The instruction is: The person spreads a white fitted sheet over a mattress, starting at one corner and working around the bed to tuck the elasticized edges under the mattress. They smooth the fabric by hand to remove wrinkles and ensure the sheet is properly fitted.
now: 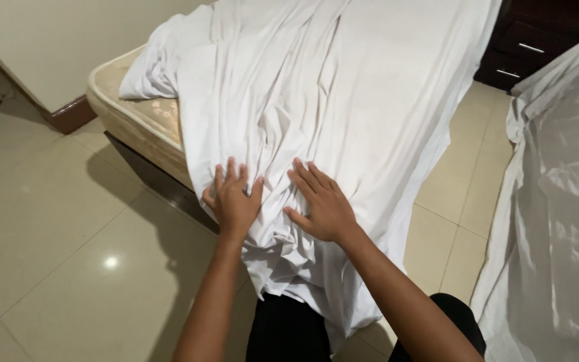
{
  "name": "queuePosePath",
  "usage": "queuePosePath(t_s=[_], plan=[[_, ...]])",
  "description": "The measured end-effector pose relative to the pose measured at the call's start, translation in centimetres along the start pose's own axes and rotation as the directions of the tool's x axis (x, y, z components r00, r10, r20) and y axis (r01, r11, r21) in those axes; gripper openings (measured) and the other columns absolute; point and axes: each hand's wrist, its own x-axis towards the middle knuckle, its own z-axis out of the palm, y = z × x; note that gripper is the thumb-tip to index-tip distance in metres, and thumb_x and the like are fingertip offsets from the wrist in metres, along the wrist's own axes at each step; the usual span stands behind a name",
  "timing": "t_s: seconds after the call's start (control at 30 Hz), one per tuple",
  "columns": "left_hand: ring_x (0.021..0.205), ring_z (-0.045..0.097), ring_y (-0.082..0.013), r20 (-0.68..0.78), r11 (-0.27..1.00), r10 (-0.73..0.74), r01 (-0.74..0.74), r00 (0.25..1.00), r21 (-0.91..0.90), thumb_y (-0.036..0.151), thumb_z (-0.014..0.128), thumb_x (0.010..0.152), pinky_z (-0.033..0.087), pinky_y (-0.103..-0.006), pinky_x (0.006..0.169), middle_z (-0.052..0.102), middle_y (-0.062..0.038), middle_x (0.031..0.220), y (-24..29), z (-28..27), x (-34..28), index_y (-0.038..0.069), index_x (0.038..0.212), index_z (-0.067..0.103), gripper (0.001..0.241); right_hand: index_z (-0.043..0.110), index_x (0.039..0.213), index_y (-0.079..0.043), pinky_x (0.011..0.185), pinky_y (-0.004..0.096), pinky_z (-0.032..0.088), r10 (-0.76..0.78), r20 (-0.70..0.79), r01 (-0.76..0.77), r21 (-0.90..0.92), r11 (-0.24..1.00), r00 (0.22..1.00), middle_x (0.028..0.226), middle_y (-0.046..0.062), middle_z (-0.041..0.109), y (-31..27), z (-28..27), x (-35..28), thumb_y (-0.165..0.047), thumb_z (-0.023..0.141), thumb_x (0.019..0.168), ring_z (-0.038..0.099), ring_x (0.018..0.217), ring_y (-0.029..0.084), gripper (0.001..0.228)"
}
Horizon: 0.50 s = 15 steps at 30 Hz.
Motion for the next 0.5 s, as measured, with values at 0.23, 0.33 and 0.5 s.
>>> queuePosePath(t_s=[0.23,0.33,0.5], plan=[[0.141,0.045,-0.0306,0.074,1.0,-0.009,0.007,0.997,0.022,0.028,0.065,0.096,0.029,-0.0557,0.108,0.063,-0.004,0.145,-1.2,0.7,0.3,0.011,0.114,0.08,0.029,0.038,0.157,-0.015,0.122,0.047,0.024,0.021,0.02,-0.021,-0.029,0.999,1.0,0.169,0.007,0.026,0.3,0.3,0.3,-0.055,0.06,0.092,0.025,0.155,0.032,0.079],[0.135,0.052,-0.0242,-0.064,0.985,0.152,-0.146,0.986,0.094,0.026,0.065,0.1,0.037,-0.0476,0.108,0.067,-0.002,0.143,-4.7,2.2,0.1,0.011,0.116,0.08,0.026,0.034,0.159,-0.016,0.123,0.048,0.022,0.041,0.047,-0.04,-0.032,0.999,0.998,0.17,0.007,0.023,0.8,0.5,0.3,-0.057,0.057,0.094,0.021,0.156,0.031,0.081],[0.12,0.057,-0.0258,-0.121,0.994,-0.04,0.052,0.992,0.101,0.022,0.064,0.103,0.042,-0.0409,0.1,0.065,0.002,0.146,-8.6,-0.1,0.1,0.012,0.114,0.081,0.022,0.029,0.162,-0.018,0.124,0.046,0.019,0.069,0.084,-0.066,-0.03,0.997,0.994,0.172,0.004,0.019,0.3,0.1,0.3,-0.061,0.053,0.093,0.018,0.157,0.03,0.084]])
